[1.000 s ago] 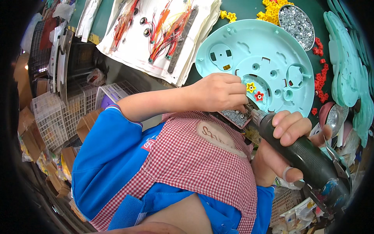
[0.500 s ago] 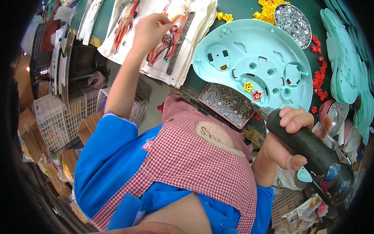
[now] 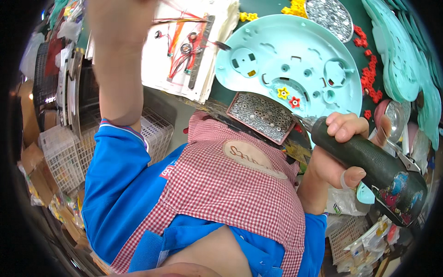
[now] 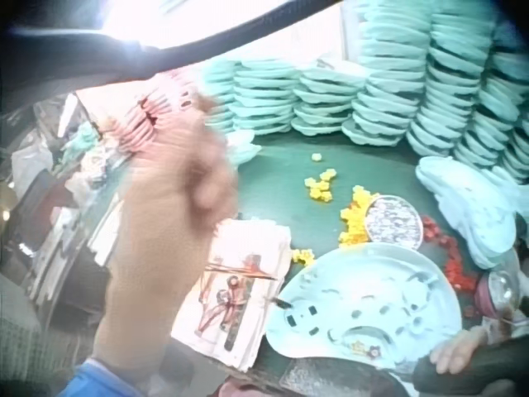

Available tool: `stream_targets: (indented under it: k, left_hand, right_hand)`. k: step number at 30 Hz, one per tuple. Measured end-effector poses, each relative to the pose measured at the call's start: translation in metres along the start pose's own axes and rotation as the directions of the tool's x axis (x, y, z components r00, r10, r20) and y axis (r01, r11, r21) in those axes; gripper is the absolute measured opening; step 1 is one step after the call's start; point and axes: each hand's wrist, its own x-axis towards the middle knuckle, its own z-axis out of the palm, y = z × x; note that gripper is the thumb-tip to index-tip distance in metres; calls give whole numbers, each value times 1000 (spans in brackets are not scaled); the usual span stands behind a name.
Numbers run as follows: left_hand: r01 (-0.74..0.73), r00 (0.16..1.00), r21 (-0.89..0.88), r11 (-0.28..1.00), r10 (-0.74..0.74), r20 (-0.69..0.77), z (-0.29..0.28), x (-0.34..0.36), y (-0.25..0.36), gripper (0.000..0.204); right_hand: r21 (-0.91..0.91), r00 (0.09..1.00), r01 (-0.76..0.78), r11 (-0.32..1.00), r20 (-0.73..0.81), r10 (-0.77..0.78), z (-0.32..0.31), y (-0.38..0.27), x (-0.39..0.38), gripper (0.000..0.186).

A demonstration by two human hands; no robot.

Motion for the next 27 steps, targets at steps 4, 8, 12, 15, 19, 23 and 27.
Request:
stream_targets:
  k: [4, 8, 12, 15, 19, 23, 27]
  left_hand:
    - [510, 833, 266, 818, -547, 85, 10, -37, -106, 39]
    - [808, 572, -57, 586, -757, 316, 5, -54, -133, 26]
    - [658, 695, 218, 721, -693, 193, 16, -48, -129, 27]
    - [548, 754, 378, 747, -636, 164, 9, -42, -134, 26]
    - [424, 779, 636, 644, -618, 106, 9, -35, -132, 32]
    - [-383, 892, 920, 80, 289, 347, -6, -29, -134, 33]
    - [-110, 741, 993, -44, 662, 111, -7, -2, -125, 49]
  right_hand:
    - [-30, 999, 15, 999, -31, -16, -2, -6, 0, 99]
    - [-49, 997, -7, 999, -72, 4, -6, -8, 1, 101]
    - [-50, 997, -19, 999, -81, 15, -2, -8, 2, 101]
    - [-50, 998, -18, 999, -67, 15, -1, -6, 3, 101]
    - [-38, 999, -11, 999, -53, 9, -1, -4, 3, 102]
    - [-55, 998, -1, 998, -70, -2, -2, -5, 1, 102]
    - [-62, 997, 12, 998, -73, -16, -7, -6, 0, 101]
